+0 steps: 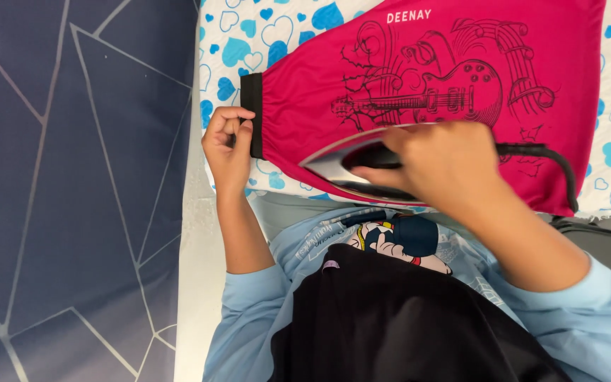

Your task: The person is ironing a pink shirt on an ironing board to remove wrinkles and then folding it.

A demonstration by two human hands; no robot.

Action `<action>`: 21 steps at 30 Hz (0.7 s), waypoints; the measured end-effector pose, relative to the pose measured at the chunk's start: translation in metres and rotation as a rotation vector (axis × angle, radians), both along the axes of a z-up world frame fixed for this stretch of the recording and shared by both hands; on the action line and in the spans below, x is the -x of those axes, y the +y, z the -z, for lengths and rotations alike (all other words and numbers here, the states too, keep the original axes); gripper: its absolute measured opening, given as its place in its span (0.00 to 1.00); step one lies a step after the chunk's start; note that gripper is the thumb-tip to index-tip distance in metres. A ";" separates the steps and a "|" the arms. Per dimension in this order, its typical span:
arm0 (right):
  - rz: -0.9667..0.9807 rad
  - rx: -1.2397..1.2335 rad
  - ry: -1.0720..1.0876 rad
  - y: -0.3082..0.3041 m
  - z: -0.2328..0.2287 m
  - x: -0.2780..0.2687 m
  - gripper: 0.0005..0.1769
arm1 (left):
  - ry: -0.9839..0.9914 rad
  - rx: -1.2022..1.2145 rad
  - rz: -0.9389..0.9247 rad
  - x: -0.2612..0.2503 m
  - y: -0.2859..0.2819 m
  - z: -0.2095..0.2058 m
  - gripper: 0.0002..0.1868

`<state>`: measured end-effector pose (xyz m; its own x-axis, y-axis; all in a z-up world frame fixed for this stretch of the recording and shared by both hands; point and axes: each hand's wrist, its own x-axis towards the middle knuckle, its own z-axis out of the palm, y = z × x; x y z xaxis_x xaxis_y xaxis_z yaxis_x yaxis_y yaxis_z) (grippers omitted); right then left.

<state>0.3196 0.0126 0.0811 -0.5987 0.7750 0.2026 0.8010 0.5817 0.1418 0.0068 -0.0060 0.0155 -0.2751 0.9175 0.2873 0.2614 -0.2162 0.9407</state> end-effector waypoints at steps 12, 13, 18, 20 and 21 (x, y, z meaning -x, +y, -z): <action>0.405 0.406 0.129 -0.022 -0.010 -0.150 0.32 | 0.010 0.014 -0.008 0.000 0.000 0.001 0.09; 0.545 0.533 0.376 -0.024 -0.012 -0.151 0.22 | 0.015 0.016 -0.008 0.000 0.000 0.000 0.09; 0.614 0.499 0.539 -0.013 0.005 -0.167 0.34 | 0.005 0.017 -0.009 0.000 -0.001 0.000 0.10; 0.502 0.287 0.136 -0.005 0.013 -0.172 0.38 | 0.002 0.026 0.003 0.001 0.000 -0.001 0.10; 0.504 0.282 0.134 -0.001 0.017 -0.165 0.38 | -0.002 0.022 0.006 0.000 0.000 -0.001 0.10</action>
